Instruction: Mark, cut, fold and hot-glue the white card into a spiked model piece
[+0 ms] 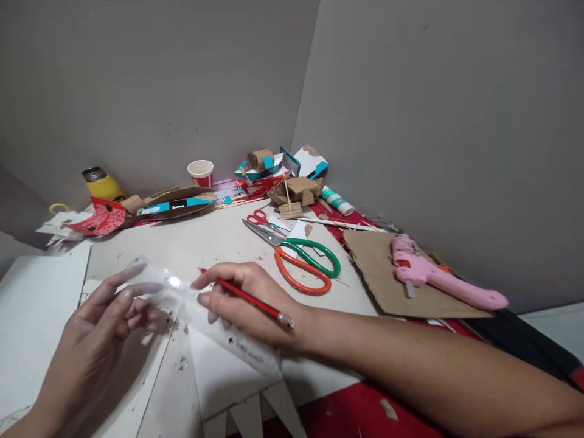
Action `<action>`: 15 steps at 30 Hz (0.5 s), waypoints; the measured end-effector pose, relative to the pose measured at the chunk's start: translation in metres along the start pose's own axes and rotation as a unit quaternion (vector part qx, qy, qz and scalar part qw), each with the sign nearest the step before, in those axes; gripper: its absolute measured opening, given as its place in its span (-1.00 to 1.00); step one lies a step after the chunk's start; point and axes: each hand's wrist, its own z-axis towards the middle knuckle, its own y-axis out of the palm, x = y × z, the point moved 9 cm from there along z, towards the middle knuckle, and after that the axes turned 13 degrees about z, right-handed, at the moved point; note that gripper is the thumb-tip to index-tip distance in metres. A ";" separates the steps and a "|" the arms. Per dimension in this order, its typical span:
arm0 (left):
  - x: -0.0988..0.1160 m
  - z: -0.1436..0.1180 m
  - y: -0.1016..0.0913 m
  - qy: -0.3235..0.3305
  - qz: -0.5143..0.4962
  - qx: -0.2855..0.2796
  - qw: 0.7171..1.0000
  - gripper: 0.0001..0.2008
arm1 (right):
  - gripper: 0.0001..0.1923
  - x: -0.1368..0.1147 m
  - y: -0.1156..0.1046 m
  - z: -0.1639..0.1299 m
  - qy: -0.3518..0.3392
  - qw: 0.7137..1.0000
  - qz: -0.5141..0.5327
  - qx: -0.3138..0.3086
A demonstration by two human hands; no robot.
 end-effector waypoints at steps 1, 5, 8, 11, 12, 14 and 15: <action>-0.001 0.000 -0.001 -0.006 -0.005 -0.001 1.000 -0.44 | -0.82 0.002 0.007 -0.002 0.010 1.000 -0.005 -0.026; -0.008 0.004 0.001 -0.029 0.028 -0.032 0.999 -0.49 | -0.75 0.015 0.021 -0.005 0.057 0.993 -0.029 -0.104; -0.017 0.006 0.010 -0.052 0.036 -0.082 0.995 -0.55 | -0.76 0.018 0.019 -0.002 0.050 0.990 -0.063 -0.115; -0.017 0.008 0.009 -0.031 0.078 -0.070 0.994 -0.57 | -0.80 0.014 0.013 0.002 0.037 0.991 -0.083 -0.100; -0.013 0.008 0.004 -0.006 0.111 -0.039 0.993 -0.58 | -0.81 0.011 0.010 0.004 0.026 0.992 -0.085 -0.091; 0.000 0.005 -0.008 0.066 0.185 0.036 0.980 -0.61 | -0.82 0.000 0.003 0.006 -0.004 0.993 -0.096 -0.065; 0.007 0.002 -0.012 0.106 0.215 0.066 0.969 -0.63 | -0.83 -0.006 -0.001 0.006 -0.017 0.993 -0.108 -0.051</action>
